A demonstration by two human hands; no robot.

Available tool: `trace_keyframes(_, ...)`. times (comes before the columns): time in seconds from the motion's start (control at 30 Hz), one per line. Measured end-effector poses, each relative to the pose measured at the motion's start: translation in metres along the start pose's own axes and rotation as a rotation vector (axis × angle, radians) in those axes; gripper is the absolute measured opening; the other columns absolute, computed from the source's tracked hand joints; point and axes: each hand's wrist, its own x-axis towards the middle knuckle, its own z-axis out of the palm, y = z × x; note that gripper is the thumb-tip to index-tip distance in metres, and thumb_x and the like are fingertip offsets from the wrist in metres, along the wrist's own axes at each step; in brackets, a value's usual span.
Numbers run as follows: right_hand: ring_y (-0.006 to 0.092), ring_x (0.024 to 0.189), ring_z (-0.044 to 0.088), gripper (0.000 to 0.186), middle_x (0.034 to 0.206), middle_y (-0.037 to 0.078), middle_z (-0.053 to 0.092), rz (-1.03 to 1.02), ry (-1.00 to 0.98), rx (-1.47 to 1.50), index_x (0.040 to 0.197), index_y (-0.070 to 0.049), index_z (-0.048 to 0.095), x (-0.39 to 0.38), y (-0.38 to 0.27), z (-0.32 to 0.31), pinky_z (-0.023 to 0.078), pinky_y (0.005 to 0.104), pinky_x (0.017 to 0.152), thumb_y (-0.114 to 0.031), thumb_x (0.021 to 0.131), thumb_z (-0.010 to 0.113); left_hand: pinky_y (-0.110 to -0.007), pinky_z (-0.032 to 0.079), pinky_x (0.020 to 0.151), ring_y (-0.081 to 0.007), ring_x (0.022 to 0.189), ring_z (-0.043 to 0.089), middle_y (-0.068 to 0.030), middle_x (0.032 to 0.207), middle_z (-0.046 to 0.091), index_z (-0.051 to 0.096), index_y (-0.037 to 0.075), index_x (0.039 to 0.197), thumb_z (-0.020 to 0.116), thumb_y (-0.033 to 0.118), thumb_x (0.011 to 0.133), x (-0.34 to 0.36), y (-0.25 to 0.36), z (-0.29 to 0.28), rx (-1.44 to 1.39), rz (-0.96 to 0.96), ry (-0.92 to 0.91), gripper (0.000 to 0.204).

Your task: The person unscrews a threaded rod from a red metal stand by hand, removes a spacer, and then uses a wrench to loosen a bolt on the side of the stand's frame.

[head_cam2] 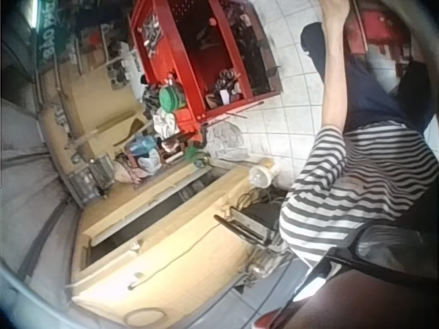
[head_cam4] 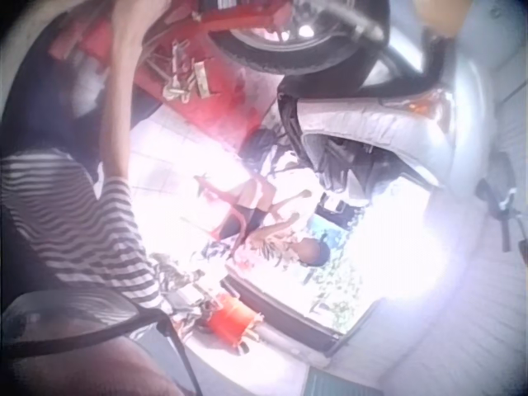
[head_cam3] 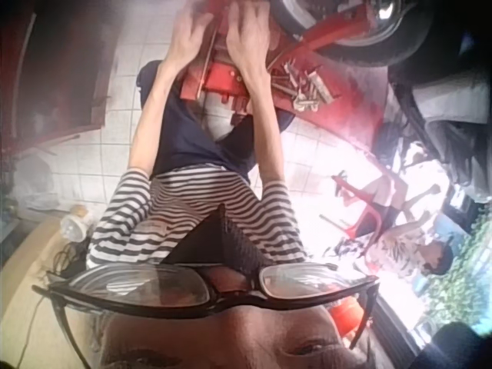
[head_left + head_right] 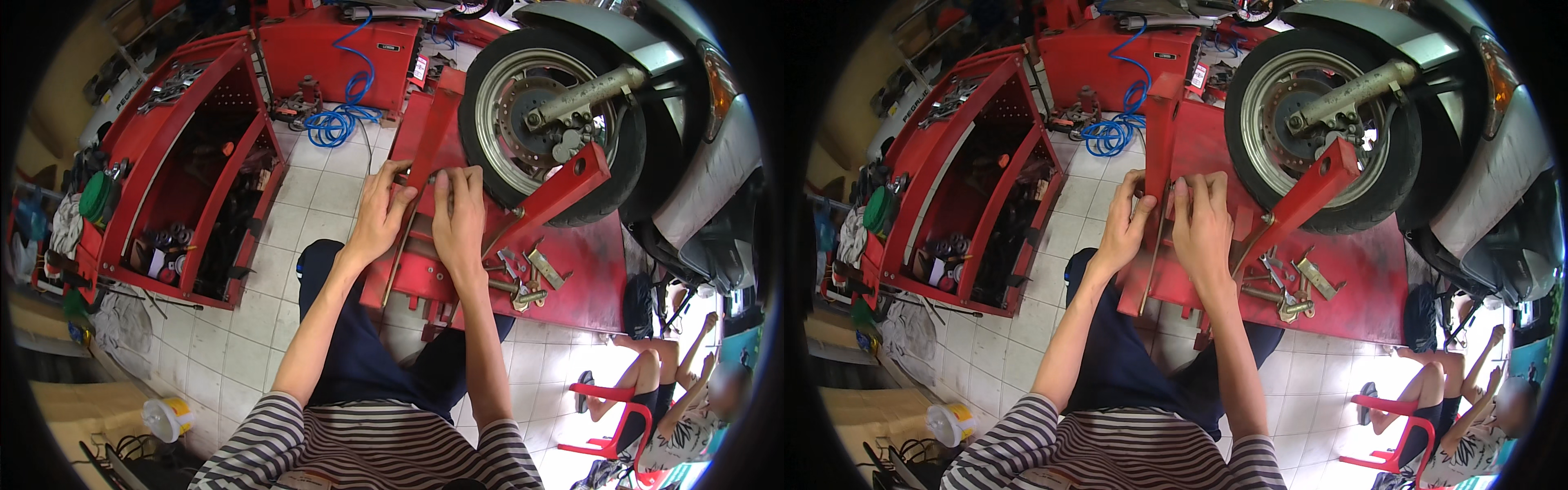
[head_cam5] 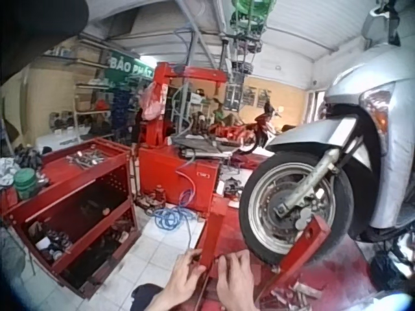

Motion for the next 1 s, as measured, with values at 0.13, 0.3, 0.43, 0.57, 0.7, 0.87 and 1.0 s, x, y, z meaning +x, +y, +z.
trace_keyframes(0.13, 0.0359, 0.077, 0.061, 0.018, 0.099, 0.015, 0.049, 0.053, 0.005, -0.092, 0.101, 0.0, 0.056, 0.002, 0.003, 0.003, 0.047, 0.0466, 0.064, -0.017, 0.103, 0.05, -0.041, 0.041, 0.096, -0.0287, 0.098, 0.055, -0.0147, 0.117, 0.061, 0.052, 0.002, 0.131, 0.053, 0.034, 0.101, 0.0, -0.001, 0.0, -0.019, -0.011, -0.013, 0.044)
trace_keyframes(0.3, 0.0355, 0.072, 0.06, 0.018, 0.098, 0.016, 0.048, -0.158, -0.052, 0.067, 0.105, 0.0, 0.053, 0.006, 0.014, 0.003, 0.046, 0.0454, 0.061, -0.017, 0.102, 0.051, -0.041, 0.041, 0.096, -0.028, 0.099, 0.055, -0.0135, 0.118, 0.06, 0.052, 0.003, 0.131, 0.053, 0.036, 0.101, 0.0, -0.003, -0.001, -0.042, -0.027, -0.025, 0.045)
trace_keyframes(0.43, 0.0352, 0.075, 0.059, 0.017, 0.096, 0.016, 0.048, 0.005, -0.039, 0.113, 0.106, 0.001, 0.051, 0.0, 0.0, 0.001, 0.045, 0.0449, 0.065, -0.015, 0.102, 0.049, -0.04, 0.041, 0.094, -0.0276, 0.099, 0.054, -0.0124, 0.117, 0.06, 0.052, 0.003, 0.131, 0.054, 0.035, 0.101, 0.0, -0.001, 0.0, -0.044, -0.008, -0.012, 0.045)
trace_keyframes(0.57, 0.035, 0.078, 0.059, 0.018, 0.096, 0.016, 0.049, 0.052, -0.074, 0.154, 0.105, 0.002, 0.052, 0.002, 0.01, 0.008, 0.045, 0.0458, 0.067, -0.016, 0.102, 0.05, -0.039, 0.042, 0.093, -0.0273, 0.097, 0.054, -0.012, 0.114, 0.06, 0.052, 0.003, 0.131, 0.055, 0.033, 0.1, 0.001, -0.003, 0.0, -0.079, -0.021, -0.019, 0.044)
trace_keyframes(0.7, 0.0354, 0.078, 0.059, 0.018, 0.096, 0.016, 0.05, -0.044, -0.103, 0.096, 0.105, 0.002, 0.052, 0.006, 0.014, 0.007, 0.045, 0.0463, 0.067, -0.017, 0.102, 0.05, -0.039, 0.042, 0.093, -0.0268, 0.096, 0.053, -0.0121, 0.115, 0.059, 0.052, 0.003, 0.131, 0.055, 0.034, 0.1, 0.001, -0.002, -0.001, -0.075, -0.006, -0.022, 0.044)
trace_keyframes(0.87, 0.0355, 0.078, 0.059, 0.019, 0.096, 0.016, 0.05, 0.045, -0.105, 0.142, 0.105, 0.002, 0.051, 0.003, 0.002, 0.001, 0.046, 0.0456, 0.068, -0.017, 0.102, 0.05, -0.039, 0.042, 0.093, -0.0263, 0.096, 0.053, -0.0125, 0.116, 0.059, 0.052, 0.003, 0.131, 0.055, 0.034, 0.1, 0.0, -0.003, 0.0, -0.084, -0.007, -0.021, 0.044)
trace_keyframes(1.0, 0.0333, 0.075, 0.06, 0.018, 0.097, 0.018, 0.05, 0.112, -0.125, 0.202, 0.106, 0.002, 0.051, 0.003, -0.003, -0.003, 0.046, 0.0445, 0.067, -0.017, 0.103, 0.05, -0.038, 0.042, 0.095, -0.0275, 0.101, 0.054, -0.0126, 0.118, 0.059, 0.052, 0.003, 0.132, 0.055, 0.034, 0.1, 0.001, -0.003, 0.0, -0.094, -0.016, -0.027, 0.044)
